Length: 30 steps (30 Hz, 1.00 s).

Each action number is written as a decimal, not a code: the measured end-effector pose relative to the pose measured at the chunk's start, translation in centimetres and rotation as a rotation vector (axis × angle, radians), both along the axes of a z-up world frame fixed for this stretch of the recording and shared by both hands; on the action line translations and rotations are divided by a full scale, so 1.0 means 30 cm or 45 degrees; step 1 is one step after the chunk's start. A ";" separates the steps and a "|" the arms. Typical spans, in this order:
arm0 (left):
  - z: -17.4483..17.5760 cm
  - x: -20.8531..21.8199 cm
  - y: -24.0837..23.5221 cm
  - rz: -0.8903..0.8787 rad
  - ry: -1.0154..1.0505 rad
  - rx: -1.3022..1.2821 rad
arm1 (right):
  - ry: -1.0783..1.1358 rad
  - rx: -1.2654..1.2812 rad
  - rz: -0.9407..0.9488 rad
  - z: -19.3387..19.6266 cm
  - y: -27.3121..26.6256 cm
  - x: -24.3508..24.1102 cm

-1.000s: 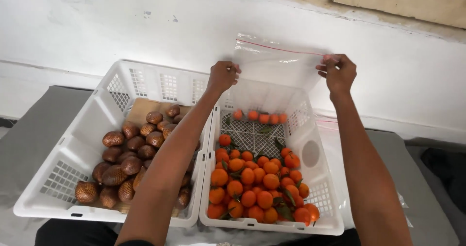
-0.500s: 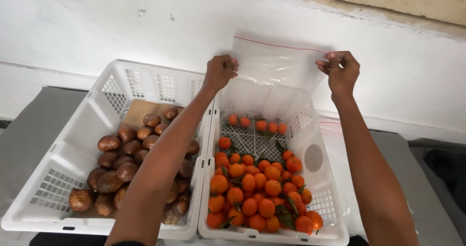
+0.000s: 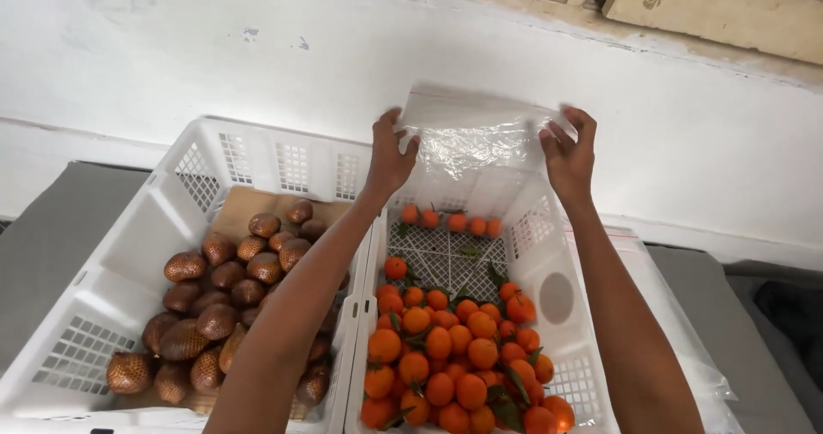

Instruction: The person places small orange fruits from a white crate into a clear plastic bag. They then seal the bag and set it aside.

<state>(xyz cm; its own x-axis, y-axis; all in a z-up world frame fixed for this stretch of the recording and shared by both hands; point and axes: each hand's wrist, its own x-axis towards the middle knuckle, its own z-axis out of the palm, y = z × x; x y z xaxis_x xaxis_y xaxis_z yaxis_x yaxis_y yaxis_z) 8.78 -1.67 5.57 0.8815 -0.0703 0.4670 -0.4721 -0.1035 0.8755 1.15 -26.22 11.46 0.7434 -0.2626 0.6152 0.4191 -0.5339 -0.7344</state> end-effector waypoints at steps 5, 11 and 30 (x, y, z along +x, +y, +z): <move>-0.095 -0.018 0.037 0.138 -0.080 0.205 | -0.046 -0.111 -0.232 -0.165 -0.037 -0.034; -0.151 -0.068 0.105 0.114 -0.196 0.414 | 0.090 -0.008 -0.309 -0.263 -0.051 -0.138; -0.289 0.162 -0.087 0.019 0.197 0.721 | 0.771 0.175 -0.066 -0.164 -0.066 -0.139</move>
<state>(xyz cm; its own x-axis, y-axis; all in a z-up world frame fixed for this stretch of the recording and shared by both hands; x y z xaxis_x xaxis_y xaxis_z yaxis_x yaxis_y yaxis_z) 13.63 -4.26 -3.09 0.9392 -0.2586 0.2258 -0.3379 -0.5805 0.7408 -3.00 -28.20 6.54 0.9338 -0.3549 0.0465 -0.1173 -0.4262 -0.8970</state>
